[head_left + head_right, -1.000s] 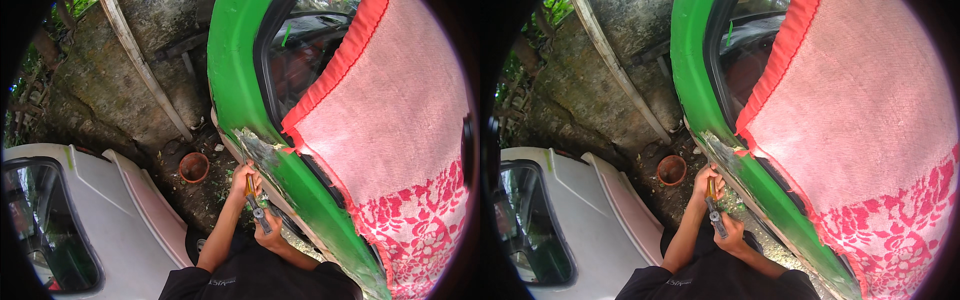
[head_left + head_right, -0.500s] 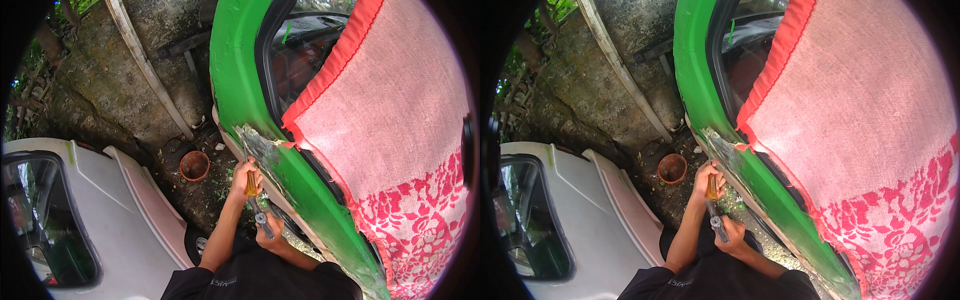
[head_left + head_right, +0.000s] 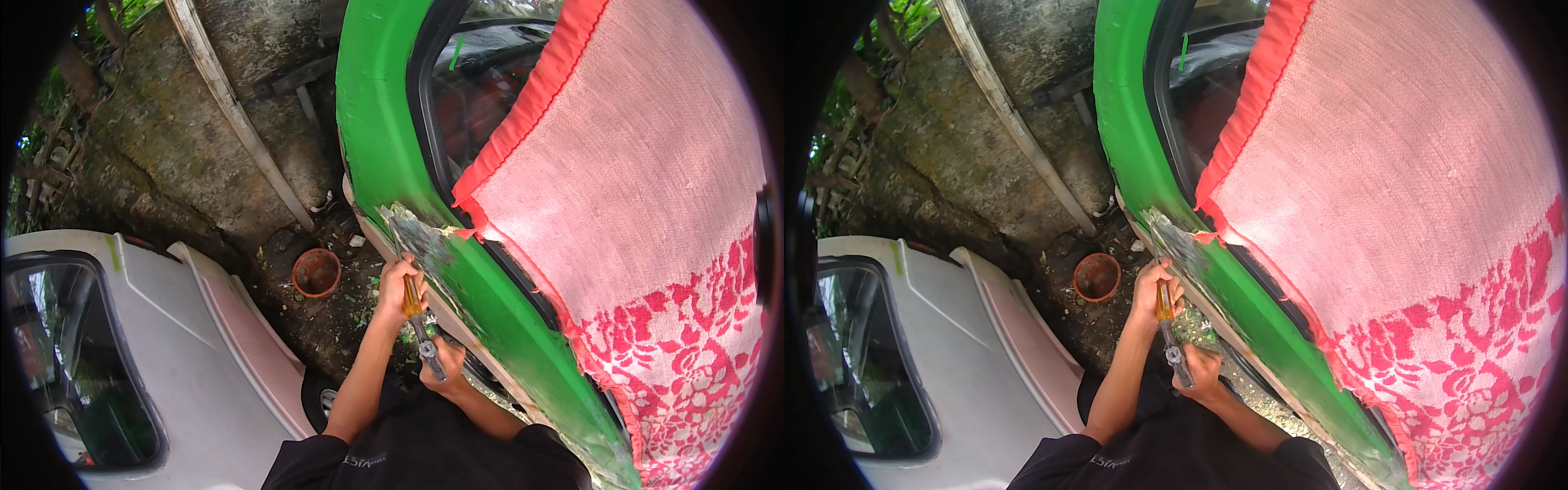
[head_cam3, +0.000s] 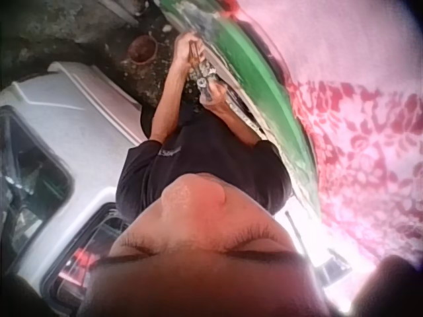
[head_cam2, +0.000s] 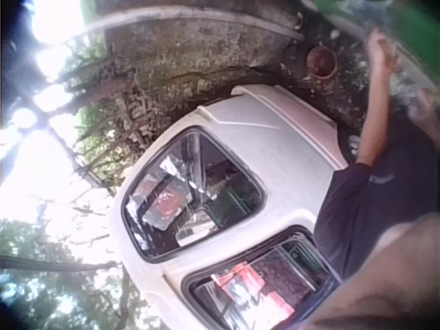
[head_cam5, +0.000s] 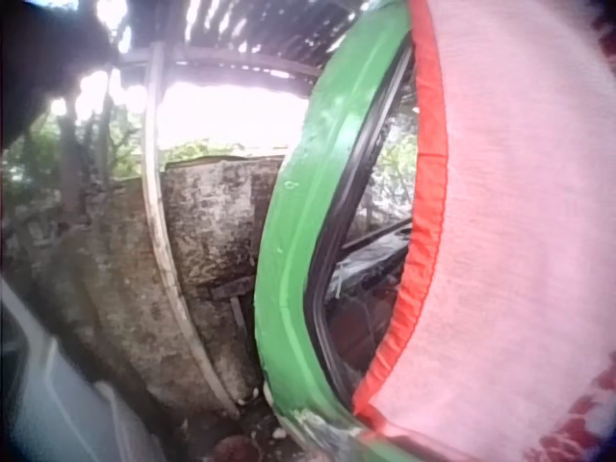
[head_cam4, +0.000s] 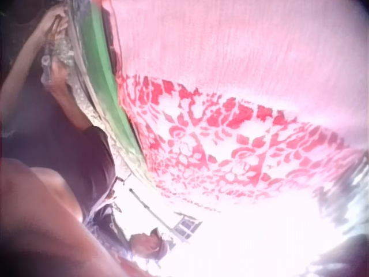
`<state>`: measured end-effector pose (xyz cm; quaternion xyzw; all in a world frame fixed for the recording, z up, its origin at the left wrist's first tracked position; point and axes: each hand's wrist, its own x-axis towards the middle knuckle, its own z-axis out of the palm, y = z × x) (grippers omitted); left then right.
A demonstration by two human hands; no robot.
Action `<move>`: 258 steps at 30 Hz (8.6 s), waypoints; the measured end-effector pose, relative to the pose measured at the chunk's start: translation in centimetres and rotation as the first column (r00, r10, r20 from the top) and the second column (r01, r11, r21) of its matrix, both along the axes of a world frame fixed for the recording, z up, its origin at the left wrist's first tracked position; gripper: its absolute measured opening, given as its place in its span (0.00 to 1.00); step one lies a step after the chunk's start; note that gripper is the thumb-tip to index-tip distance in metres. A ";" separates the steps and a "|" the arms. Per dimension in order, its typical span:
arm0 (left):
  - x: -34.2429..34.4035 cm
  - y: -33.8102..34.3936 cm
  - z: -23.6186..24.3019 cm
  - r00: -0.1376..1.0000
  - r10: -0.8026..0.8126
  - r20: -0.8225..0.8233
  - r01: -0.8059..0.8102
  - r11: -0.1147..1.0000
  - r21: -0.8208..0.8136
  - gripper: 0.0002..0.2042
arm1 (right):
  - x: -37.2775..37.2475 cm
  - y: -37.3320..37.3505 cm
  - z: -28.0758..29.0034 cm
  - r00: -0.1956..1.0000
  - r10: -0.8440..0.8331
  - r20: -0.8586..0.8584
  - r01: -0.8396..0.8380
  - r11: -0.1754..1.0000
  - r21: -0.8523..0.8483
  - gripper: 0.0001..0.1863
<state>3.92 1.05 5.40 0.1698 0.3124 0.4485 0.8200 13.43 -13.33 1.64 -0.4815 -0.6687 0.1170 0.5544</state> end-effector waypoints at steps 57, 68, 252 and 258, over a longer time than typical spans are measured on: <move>-1.2 1.9 0.1 0.983 -0.008 0.184 0.010 1.000 -0.012 0.09 | -0.9 0.6 4.6 0.993 0.048 -0.105 -0.052 0.998 -0.036 0.06; -1.9 3.7 0.4 0.969 0.047 0.242 -0.029 0.997 -0.076 0.06 | -0.7 1.3 4.4 0.999 -0.034 -0.032 0.034 0.999 0.014 0.04; -2.7 -0.9 -1.4 0.792 0.177 -0.584 -0.044 0.971 0.235 0.14 | -2.5 6.1 -0.4 0.713 -0.192 -0.674 -0.209 0.860 -0.465 0.19; -2.6 -0.8 -1.1 0.826 0.181 -0.533 -0.096 0.979 0.182 0.15 | -2.6 10.1 0.3 0.730 -0.134 -0.671 -0.277 0.839 -0.469 0.20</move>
